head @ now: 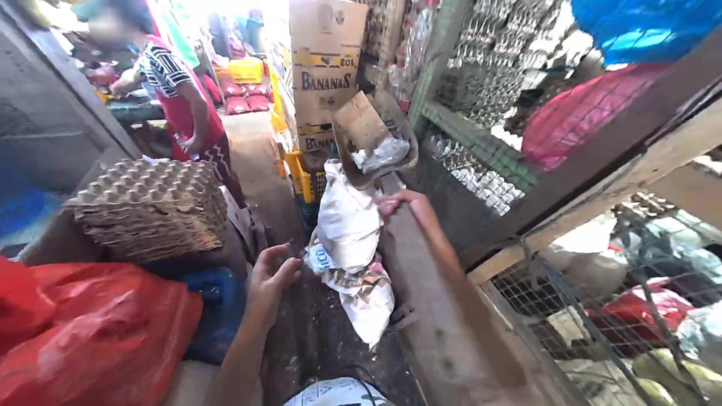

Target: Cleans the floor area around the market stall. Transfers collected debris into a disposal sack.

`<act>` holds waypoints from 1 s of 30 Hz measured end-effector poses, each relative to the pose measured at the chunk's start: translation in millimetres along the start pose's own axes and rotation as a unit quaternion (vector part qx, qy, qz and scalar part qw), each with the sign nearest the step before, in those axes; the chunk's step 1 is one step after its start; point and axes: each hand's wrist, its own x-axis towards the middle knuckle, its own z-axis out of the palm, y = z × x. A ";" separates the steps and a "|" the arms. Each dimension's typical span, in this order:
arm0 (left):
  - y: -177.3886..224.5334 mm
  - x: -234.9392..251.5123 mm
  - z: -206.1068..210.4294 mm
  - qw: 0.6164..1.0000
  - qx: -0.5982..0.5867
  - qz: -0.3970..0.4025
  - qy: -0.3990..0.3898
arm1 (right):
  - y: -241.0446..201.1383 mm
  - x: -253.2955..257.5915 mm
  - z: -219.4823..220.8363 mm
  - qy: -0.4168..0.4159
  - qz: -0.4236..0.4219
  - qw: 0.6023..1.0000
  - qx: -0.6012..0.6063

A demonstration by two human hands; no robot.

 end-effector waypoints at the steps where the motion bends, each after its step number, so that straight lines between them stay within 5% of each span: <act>1: -13.5 16.3 2.7 0.999 0.004 -0.038 0.004 | -10.8 4.3 -24.7 0.001 0.028 0.999 -0.026; 5: -57.7 92.1 39.6 0.988 0.060 -0.139 -0.039 | -56.4 4.1 -79.5 0.042 0.155 0.985 -0.061; 11: -131.6 236.3 123.7 0.969 0.168 -0.153 -0.100 | -76.2 -12.9 -93.3 0.053 0.214 0.966 0.136; 17: -156.2 351.4 195.1 0.963 0.063 -0.259 0.040 | -69.7 -8.1 -61.4 0.134 0.206 0.961 0.128; 23: -189.8 396.4 199.2 0.981 -0.017 -0.182 0.059 | -64.1 14.5 -17.1 0.262 0.201 0.942 -0.064; 27: -173.4 406.3 178.1 0.993 -0.073 -0.054 0.072 | -61.3 41.1 8.8 0.358 0.211 0.881 -0.226; 30: -156.5 426.9 168.3 0.989 -0.103 -0.096 0.047 | -65.2 51.3 25.9 0.378 0.214 0.826 -0.359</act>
